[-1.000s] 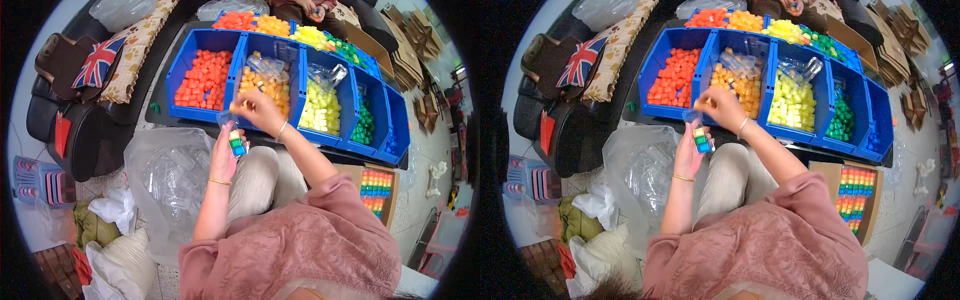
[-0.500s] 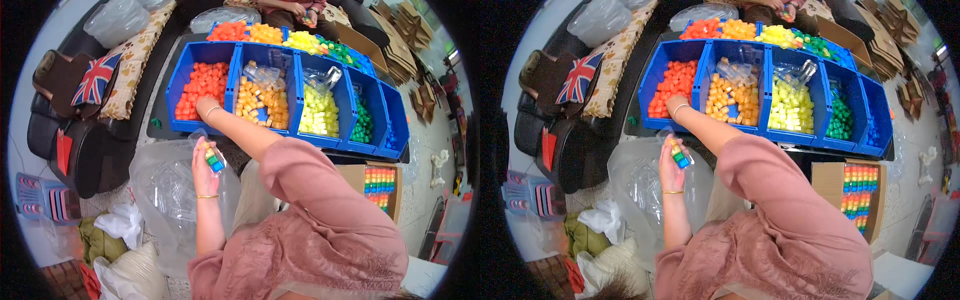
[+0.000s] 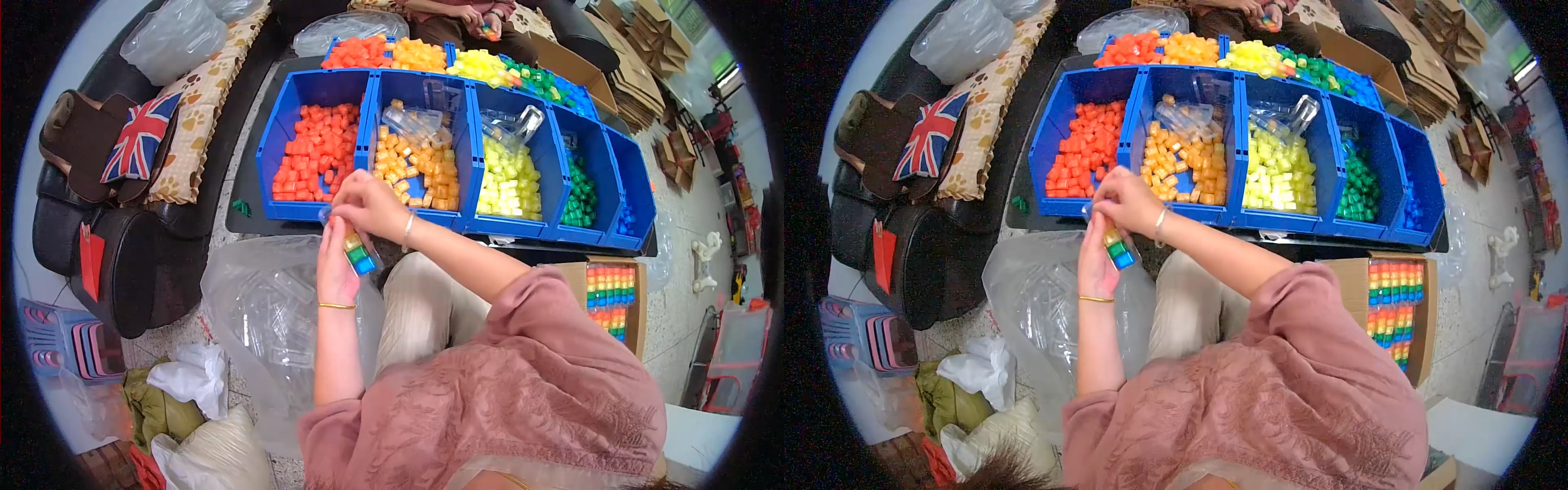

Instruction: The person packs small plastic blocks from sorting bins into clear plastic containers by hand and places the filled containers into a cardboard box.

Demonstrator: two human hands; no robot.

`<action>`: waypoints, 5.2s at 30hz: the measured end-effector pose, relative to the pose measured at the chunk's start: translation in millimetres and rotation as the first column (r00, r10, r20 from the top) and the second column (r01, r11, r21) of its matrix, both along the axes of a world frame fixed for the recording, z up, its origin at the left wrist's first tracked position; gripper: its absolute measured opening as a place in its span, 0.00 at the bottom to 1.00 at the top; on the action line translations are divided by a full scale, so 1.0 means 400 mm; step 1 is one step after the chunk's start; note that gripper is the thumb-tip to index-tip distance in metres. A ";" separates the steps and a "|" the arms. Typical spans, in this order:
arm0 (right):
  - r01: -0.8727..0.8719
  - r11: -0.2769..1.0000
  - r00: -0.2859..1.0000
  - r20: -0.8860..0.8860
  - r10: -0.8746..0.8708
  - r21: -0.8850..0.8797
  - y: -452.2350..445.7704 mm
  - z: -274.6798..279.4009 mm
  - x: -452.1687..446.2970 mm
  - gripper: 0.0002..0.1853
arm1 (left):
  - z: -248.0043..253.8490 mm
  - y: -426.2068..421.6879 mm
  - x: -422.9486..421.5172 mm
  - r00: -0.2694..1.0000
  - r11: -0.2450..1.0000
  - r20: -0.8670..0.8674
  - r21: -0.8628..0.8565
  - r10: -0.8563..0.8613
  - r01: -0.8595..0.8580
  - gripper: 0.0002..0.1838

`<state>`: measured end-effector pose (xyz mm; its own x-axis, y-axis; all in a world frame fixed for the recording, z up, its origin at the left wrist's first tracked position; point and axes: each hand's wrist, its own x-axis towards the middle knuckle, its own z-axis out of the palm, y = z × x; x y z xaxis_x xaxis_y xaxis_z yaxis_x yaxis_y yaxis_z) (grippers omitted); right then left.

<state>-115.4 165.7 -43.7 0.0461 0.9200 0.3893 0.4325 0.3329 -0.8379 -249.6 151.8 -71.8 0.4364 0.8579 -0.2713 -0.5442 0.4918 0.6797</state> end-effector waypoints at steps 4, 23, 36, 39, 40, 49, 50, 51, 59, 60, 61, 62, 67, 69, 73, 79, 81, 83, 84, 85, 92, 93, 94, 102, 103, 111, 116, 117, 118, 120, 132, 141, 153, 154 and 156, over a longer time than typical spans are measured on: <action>0.478 0.849 0.712 0.466 -0.525 0.226 0.059 -0.040 0.182 0.22 | 0.029 -0.005 0.007 0.997 0.995 -0.056 -0.078 0.054 -0.059 0.15; 0.713 0.701 0.477 0.720 -0.504 0.018 0.055 -0.152 0.240 0.18 | -0.007 0.001 -0.009 0.946 0.972 0.284 -0.215 0.155 -0.094 0.18; -0.283 0.950 0.937 0.250 0.245 0.131 0.011 0.077 -0.026 0.12 | -0.035 0.047 -0.095 0.935 0.941 0.134 -0.129 0.328 -0.312 0.19; 0.313 0.949 0.787 0.566 -0.246 -0.022 0.206 0.007 -0.063 0.09 | -0.030 0.041 -0.130 0.886 0.932 0.298 -0.174 0.356 -0.317 0.18; 0.387 0.921 0.654 0.717 -0.242 -0.043 0.248 -0.017 -0.080 0.10 | -0.020 0.035 -0.132 0.892 0.938 0.295 -0.163 0.343 -0.307 0.18; 0.389 0.919 0.813 0.493 -0.311 -0.063 0.280 -0.086 -0.105 0.10 | -0.020 0.002 -0.132 0.901 0.967 0.375 -0.206 0.219 -0.149 0.20; 0.239 0.967 0.880 0.400 -0.255 0.089 0.225 -0.046 -0.098 0.11 | -0.027 0.001 -0.131 0.904 0.970 0.375 -0.202 0.205 -0.136 0.21; 0.119 0.985 0.930 0.332 -0.155 0.124 0.164 -0.006 -0.087 0.11 | -0.027 0.002 -0.122 0.903 0.969 0.378 -0.212 0.203 -0.129 0.21; -0.085 0.956 0.839 0.537 -0.082 0.280 -0.071 0.064 0.025 0.03 | 0.025 -0.050 0.008 0.955 0.989 0.291 -0.117 -0.056 0.093 0.22; -0.108 0.955 0.861 0.506 -0.048 0.275 -0.066 0.050 0.059 0.03 | 0.015 -0.055 0.021 0.945 0.987 0.317 -0.109 -0.075 0.115 0.22; 0.068 0.987 0.790 0.596 -0.143 0.146 -0.065 0.046 0.099 0.03 | -0.004 -0.060 0.025 0.923 0.967 0.383 -0.224 -0.026 0.120 0.20; 0.257 0.966 0.694 0.689 -0.209 0.035 -0.059 0.042 0.138 0.04 | -0.036 -0.059 0.023 0.874 0.968 0.484 -0.191 -0.052 0.164 0.19; 0.683 0.730 0.205 0.952 -0.226 0.027 0.017 -0.060 0.256 0.09 | -0.011 -0.081 0.039 0.889 0.965 0.455 -0.206 -0.051 0.161 0.18; 0.680 0.729 0.229 0.967 -0.115 -0.074 0.030 -0.067 0.267 0.10 | -0.008 -0.084 0.045 0.893 0.966 0.447 -0.197 -0.062 0.165 0.18; 0.610 0.791 0.355 0.908 -0.220 -0.046 0.000 -0.078 0.272 0.10 | -0.020 -0.091 0.050 0.909 0.967 0.413 -0.206 -0.052 0.149 0.19; 0.063 0.997 0.913 0.401 -0.075 0.043 -0.159 0.071 0.137 0.09 | -0.018 -0.085 0.073 0.936 0.957 0.331 -0.212 -0.123 0.200 0.20; -0.040 0.994 0.863 0.504 -0.014 0.097 -0.174 0.077 0.114 0.08 | -0.011 -0.093 0.086 0.942 0.962 0.307 -0.186 -0.137 0.200 0.20; -0.123 0.991 0.846 0.528 0.078 0.051 -0.155 0.074 0.133 0.07 | -0.014 -0.101 0.098 0.957 0.967 0.272 -0.197 -0.105 0.161 0.20; -0.207 0.978 0.821 0.544 0.173 0.001 -0.137 0.074 0.148 0.07 | -0.019 -0.101 0.093 0.957 0.967 0.273 -0.197 -0.101 0.159 0.20; -0.179 0.981 0.716 0.675 0.178 -0.068 -0.113 0.084 0.175 0.05 | -0.025 -0.102 0.084 0.935 0.957 0.335 -0.215 -0.114 0.194 0.21; 0.475 0.799 0.258 0.927 0.273 -0.367 0.122 -0.022 0.364 0.16 | -0.002 -0.101 0.080 0.903 0.947 0.415 -0.232 -0.111 0.223 0.18; 0.480 0.783 0.239 0.917 0.319 -0.397 0.121 -0.025 0.372 0.17 | 0.003 -0.102 0.079 0.901 0.944 0.419 -0.240 -0.111 0.227 0.18; 0.483 0.765 0.220 0.905 0.364 -0.426 0.126 -0.030 0.375 0.19 | 0.007 -0.101 0.075 0.903 0.946 0.417 -0.237 -0.106 0.221 0.18; 0.232 0.972 0.680 0.721 -0.132 -0.041 -0.030 0.044 0.309 0.09 | -0.033 -0.093 0.098 0.871 0.944 0.478 -0.222 -0.111 0.243 0.21; 0.174 0.982 0.784 0.615 -0.090 -0.079 -0.106 0.098 0.274 0.09 | -0.039 -0.093 0.109 0.884 0.945 0.454 -0.226 -0.112 0.236 0.22; 0.044 0.968 0.783 0.592 -0.188 0.248 -0.358 0.102 0.266 0.06 | 0.033 -0.175 0.229 0.916 0.915 0.224 -0.156 -0.334 0.372 0.21; 0.206 0.939 0.831 0.457 -0.316 0.275 -0.485 0.102 0.396 0.05 | 0.060 -0.234 0.321 0.845 0.835 0.365 -0.246 -0.391 0.493 0.21; 0.403 0.865 0.761 0.415 -0.498 0.299 -0.511 0.086 0.461 0.06 | 0.065 -0.239 0.325 0.846 0.835 0.375 -0.256 -0.379 0.488 0.19; 0.580 0.752 0.655 0.370 -0.659 0.312 -0.533 0.064 0.545 0.08 | 0.063 -0.245 0.333 0.846 0.834 0.372 -0.257 -0.381 0.488 0.19; 0.823 0.507 0.415 0.338 -0.845 0.256 -0.563 0.031 0.700 0.09 | 0.055 -0.252 0.352 0.860 0.847 0.324 -0.238 -0.393 0.476 0.18; 0.871 0.490 0.490 0.157 -0.858 -0.040 -0.551 -0.093 0.814 0.16 | 0.046 -0.307 0.465 0.845 0.821 0.231 -0.218 -0.483 0.528 0.17; 0.353 0.922 0.841 0.376 -0.388 0.161 -0.721 0.071 0.522 0.11 | 0.024 -0.370 0.561 0.759 0.742 0.154 -0.161 -0.632 0.650 0.19; 0.362 0.916 0.837 0.373 -0.400 0.170 -0.800 0.051 0.613 0.07 | 0.026 -0.440 0.633 0.744 0.708 0.208 -0.229 -0.634 0.668 0.18; 0.387 0.903 0.832 0.353 -0.429 0.186 -0.807 0.048 0.641 0.07 | 0.025 -0.439 0.632 0.750 0.712 0.213 -0.236 -0.626 0.661 0.18; 0.579 0.803 0.755 0.281 -0.593 0.141 -0.838 0.050 0.742 0.08 | 0.048 -0.441 0.621 0.783 0.745 0.190 -0.241 -0.593 0.622 0.18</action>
<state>181.3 -169.3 -23.6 0.4469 0.7335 0.5121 0.7779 -0.0361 -0.6273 -1.3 -24.7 -52.6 0.8750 0.2971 -0.3822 -0.1190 0.8973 0.4250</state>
